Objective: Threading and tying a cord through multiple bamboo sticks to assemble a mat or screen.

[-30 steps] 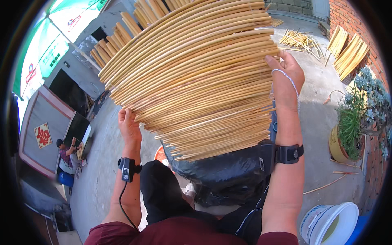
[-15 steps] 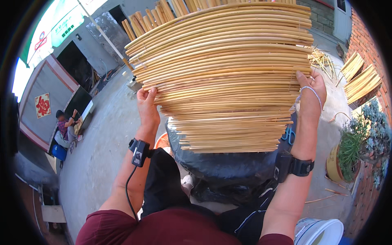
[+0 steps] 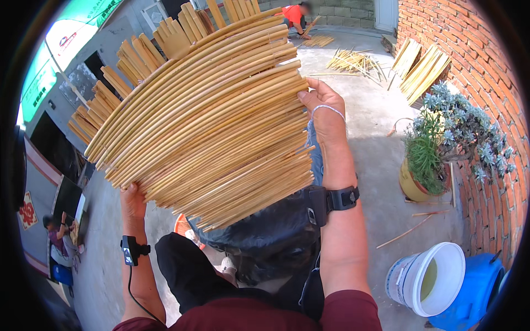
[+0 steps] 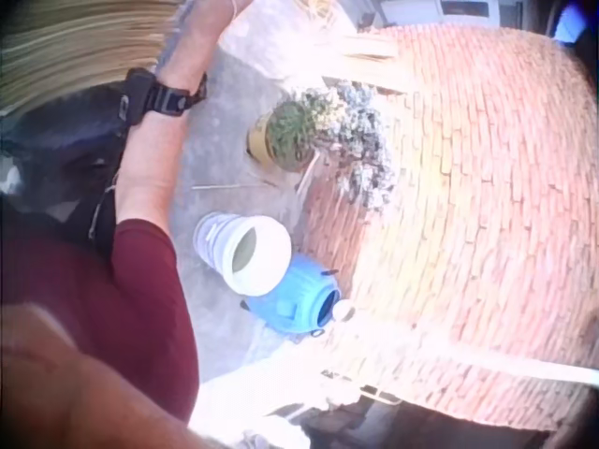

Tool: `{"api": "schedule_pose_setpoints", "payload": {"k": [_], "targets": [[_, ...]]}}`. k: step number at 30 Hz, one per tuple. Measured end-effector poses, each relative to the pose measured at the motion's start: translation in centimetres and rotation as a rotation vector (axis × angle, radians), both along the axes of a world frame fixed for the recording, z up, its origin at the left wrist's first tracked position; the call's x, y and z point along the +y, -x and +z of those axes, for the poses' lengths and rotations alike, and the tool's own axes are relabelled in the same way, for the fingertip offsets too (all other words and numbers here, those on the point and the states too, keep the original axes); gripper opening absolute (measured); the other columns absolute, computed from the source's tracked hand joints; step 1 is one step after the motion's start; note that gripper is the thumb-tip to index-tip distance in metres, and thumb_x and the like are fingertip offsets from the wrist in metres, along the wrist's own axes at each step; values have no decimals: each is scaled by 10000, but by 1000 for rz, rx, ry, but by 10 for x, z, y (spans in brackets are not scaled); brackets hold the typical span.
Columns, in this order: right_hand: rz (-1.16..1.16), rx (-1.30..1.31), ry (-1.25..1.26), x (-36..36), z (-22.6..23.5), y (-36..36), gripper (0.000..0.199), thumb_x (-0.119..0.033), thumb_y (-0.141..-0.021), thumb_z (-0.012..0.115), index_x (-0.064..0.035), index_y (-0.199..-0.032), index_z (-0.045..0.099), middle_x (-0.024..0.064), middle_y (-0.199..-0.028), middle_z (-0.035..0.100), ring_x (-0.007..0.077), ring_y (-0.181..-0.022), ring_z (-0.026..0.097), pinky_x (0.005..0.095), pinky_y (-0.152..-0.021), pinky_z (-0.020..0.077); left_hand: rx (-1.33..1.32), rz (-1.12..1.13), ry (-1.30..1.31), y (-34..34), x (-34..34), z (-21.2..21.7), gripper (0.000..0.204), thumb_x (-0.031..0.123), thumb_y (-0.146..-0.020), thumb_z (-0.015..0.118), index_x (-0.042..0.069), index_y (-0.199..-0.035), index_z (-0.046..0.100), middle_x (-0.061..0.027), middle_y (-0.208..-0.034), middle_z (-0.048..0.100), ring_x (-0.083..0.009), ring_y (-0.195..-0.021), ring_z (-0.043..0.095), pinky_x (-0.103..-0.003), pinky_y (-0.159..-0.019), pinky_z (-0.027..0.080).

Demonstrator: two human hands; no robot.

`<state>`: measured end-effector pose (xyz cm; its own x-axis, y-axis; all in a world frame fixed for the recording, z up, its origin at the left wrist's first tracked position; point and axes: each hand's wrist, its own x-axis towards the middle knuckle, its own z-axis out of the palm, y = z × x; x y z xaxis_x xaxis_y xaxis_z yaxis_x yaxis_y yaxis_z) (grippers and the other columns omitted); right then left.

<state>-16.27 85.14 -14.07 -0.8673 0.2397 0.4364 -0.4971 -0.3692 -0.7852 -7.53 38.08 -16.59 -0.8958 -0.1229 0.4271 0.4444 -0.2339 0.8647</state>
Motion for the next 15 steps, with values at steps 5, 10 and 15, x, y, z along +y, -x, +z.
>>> {"api": "schedule_pose_setpoints", "payload": {"k": [5,10,15], "targets": [[-89,35,-145,-5,12,-20,270,13,-811,605,23,-1081,605,-69,-666,479,6,-586,390,161,-533,321,64,63,-19,-8,-14,2,583,193,-704,780,47,-1205,520,-72,-1175,591,-242,-1096,557,-382,-929,455],[-171,157,22,-6,29,-41,275,18,-809,608,30,-1083,593,-60,-684,488,9,-614,410,162,-553,329,187,74,24,-8,-9,31,587,186,-709,776,39,-1212,511,-75,-1179,587,-232,-1112,546,-374,-952,436],[-141,250,215,0,25,-46,265,33,-822,590,31,-1086,582,-40,-724,530,14,-629,440,161,-583,357,317,80,113,-7,-13,58,554,136,-728,754,37,-1212,504,-74,-1171,590,-219,-1103,550,-366,-973,419]]}}
